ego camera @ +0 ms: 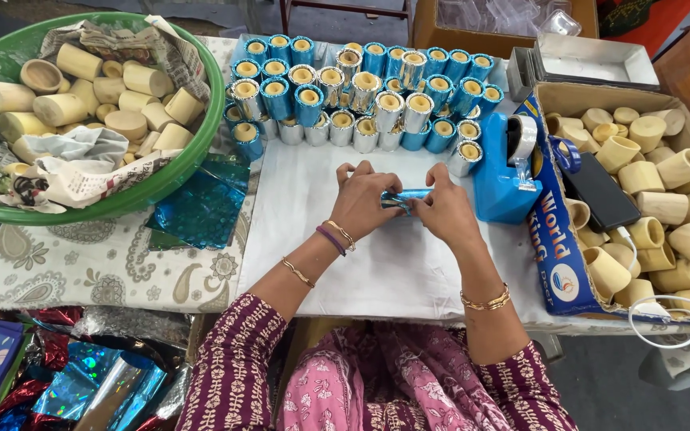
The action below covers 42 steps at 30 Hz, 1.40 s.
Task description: The person wraps individual cardboard firecracker tubes with shiny blue paper by hand, securing the paper with tape from a dispenser.
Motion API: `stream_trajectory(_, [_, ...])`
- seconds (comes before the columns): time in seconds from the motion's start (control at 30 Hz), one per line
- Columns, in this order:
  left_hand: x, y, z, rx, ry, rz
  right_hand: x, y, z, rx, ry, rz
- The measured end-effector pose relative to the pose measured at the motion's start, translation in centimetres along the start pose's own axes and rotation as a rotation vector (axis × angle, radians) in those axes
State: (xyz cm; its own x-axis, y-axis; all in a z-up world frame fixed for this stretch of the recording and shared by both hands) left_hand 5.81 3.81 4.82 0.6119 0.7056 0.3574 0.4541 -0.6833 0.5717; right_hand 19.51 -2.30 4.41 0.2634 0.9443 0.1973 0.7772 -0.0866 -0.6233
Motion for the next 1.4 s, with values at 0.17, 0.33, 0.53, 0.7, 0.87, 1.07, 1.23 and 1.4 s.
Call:
stream_trajectory(0.17, [0.1, 0.1, 0.1, -0.005, -0.010, 0.021, 0.0, 1.1, -0.4, 0.004, -0.056, 0.145])
stream_trajectory(0.33, [0.0, -0.3, 0.6, 0.001, 0.009, 0.038, -1.8, 4.1, -0.6, -0.241, 0.027, 0.040])
stream_trajectory(0.53, [0.2, -0.4, -0.1, -0.039, 0.024, 0.045, -4.1, -1.7, -1.0, -0.310, -0.084, -0.150])
stream_trajectory(0.7, [0.0, 0.1, 0.1, -0.051, 0.033, 0.095, -2.7, -0.2, -0.3, -0.620, -0.131, -0.154])
stream_trajectory(0.87, [0.0, -0.2, 0.6, -0.021, -0.008, 0.060, -1.8, -5.0, -1.5, -0.462, -0.006, -0.490])
stream_trajectory(1.07, [0.3, -0.8, -1.2, -0.126, 0.062, 0.169, 1.0, -2.8, 0.6, -0.398, -0.040, -0.532])
stream_trajectory(1.23, [0.9, -2.4, -0.8, -0.125, 0.088, 0.133, 2.8, -2.6, 0.9, -0.331, -0.032, -0.587])
stream_trajectory(1.4, [1.2, -3.3, -0.1, -0.092, 0.096, 0.054, 2.5, -3.6, -0.8, -0.287, -0.061, -0.539])
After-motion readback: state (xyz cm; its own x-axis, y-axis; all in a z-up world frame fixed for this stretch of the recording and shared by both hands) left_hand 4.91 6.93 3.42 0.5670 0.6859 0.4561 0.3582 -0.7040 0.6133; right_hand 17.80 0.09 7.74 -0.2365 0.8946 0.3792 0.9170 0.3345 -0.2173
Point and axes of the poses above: each hand's wrist, its own x-axis towards the middle knuckle, its own z-axis out of the palm, y = z × x, the point moved 9 cm from there along x, towards the middle knuckle, and after that the axes turned 7 degrees about -z, right-handed, at the moved point
